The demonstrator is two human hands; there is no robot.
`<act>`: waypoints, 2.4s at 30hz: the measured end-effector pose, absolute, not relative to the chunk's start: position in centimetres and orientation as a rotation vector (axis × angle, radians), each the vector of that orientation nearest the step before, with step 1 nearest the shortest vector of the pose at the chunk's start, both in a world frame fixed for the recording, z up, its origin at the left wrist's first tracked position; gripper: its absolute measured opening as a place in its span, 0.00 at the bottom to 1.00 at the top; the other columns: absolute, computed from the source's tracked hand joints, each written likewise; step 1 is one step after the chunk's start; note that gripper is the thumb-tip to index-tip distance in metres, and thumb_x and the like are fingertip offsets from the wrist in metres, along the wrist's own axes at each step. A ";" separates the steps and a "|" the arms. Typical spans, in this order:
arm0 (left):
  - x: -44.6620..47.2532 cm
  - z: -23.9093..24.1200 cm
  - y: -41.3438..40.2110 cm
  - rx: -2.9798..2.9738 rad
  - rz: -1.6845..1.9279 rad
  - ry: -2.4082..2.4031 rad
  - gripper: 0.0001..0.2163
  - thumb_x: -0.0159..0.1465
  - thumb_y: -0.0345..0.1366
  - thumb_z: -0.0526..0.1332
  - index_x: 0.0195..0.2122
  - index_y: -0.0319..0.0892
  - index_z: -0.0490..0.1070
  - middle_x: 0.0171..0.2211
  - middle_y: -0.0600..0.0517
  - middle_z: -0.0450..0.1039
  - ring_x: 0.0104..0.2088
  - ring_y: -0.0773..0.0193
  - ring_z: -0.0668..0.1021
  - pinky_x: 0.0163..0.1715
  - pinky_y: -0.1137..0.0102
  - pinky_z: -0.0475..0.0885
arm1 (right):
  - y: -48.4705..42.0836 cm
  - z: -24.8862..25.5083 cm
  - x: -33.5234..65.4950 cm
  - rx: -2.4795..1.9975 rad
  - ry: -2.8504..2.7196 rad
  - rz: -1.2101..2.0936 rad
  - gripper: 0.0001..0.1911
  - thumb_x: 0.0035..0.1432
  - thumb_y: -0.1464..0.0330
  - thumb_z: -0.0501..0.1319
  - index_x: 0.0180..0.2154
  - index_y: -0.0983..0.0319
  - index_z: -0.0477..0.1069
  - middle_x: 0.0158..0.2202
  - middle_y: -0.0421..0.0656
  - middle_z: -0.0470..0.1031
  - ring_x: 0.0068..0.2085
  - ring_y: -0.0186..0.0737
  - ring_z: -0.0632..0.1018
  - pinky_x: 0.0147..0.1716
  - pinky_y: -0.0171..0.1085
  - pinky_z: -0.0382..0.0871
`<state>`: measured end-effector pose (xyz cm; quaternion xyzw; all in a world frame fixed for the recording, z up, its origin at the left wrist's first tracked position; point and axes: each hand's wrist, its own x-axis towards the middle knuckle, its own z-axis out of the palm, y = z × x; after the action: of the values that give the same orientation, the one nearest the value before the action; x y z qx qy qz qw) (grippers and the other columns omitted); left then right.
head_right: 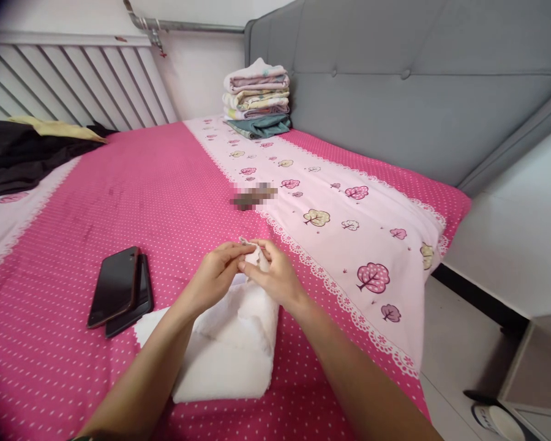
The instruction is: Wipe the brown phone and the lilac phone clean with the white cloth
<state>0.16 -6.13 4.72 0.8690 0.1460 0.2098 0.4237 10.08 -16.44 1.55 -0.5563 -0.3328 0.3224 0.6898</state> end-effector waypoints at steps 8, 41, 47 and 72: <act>0.3 4.6 -5.8 2.081 0.629 0.576 0.11 0.59 0.34 0.60 0.43 0.40 0.73 0.42 0.46 0.73 0.33 0.63 0.78 0.30 0.71 0.72 | -16.5 1.0 9.7 -1.323 -0.696 0.743 0.21 0.48 0.71 0.57 0.46 0.55 0.62 0.35 0.38 0.75 0.25 0.36 0.76 0.20 0.33 0.67; -0.3 3.6 -4.2 2.677 -0.489 0.990 0.33 0.45 0.44 0.66 0.50 0.31 0.63 0.53 0.29 0.61 0.55 0.37 0.65 0.48 0.53 0.65 | -16.5 -0.1 11.0 -1.934 -0.614 0.287 0.10 0.47 0.65 0.59 0.34 0.58 0.73 0.33 0.40 0.78 0.34 0.42 0.77 0.36 0.39 0.68; 0.1 2.3 -2.9 2.583 -0.261 1.075 0.35 0.39 0.43 0.67 0.50 0.35 0.62 0.51 0.34 0.64 0.54 0.39 0.66 0.48 0.56 0.65 | -16.6 0.1 11.1 -2.024 -0.640 0.201 0.10 0.48 0.64 0.58 0.35 0.58 0.73 0.34 0.42 0.79 0.36 0.44 0.77 0.37 0.40 0.67; 1.8 1.6 -5.4 1.260 0.192 0.627 0.16 0.43 0.43 0.64 0.28 0.41 0.63 0.19 0.56 0.63 0.19 0.69 0.67 0.19 0.73 0.62 | -17.4 2.6 11.5 -1.729 -0.604 -0.154 0.11 0.54 0.63 0.58 0.38 0.60 0.71 0.33 0.42 0.77 0.31 0.39 0.76 0.34 0.37 0.68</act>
<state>1.79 -5.37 1.62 0.5784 0.2877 0.0882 0.7582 11.51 -17.42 2.60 -0.7480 -0.2611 -0.0665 0.6065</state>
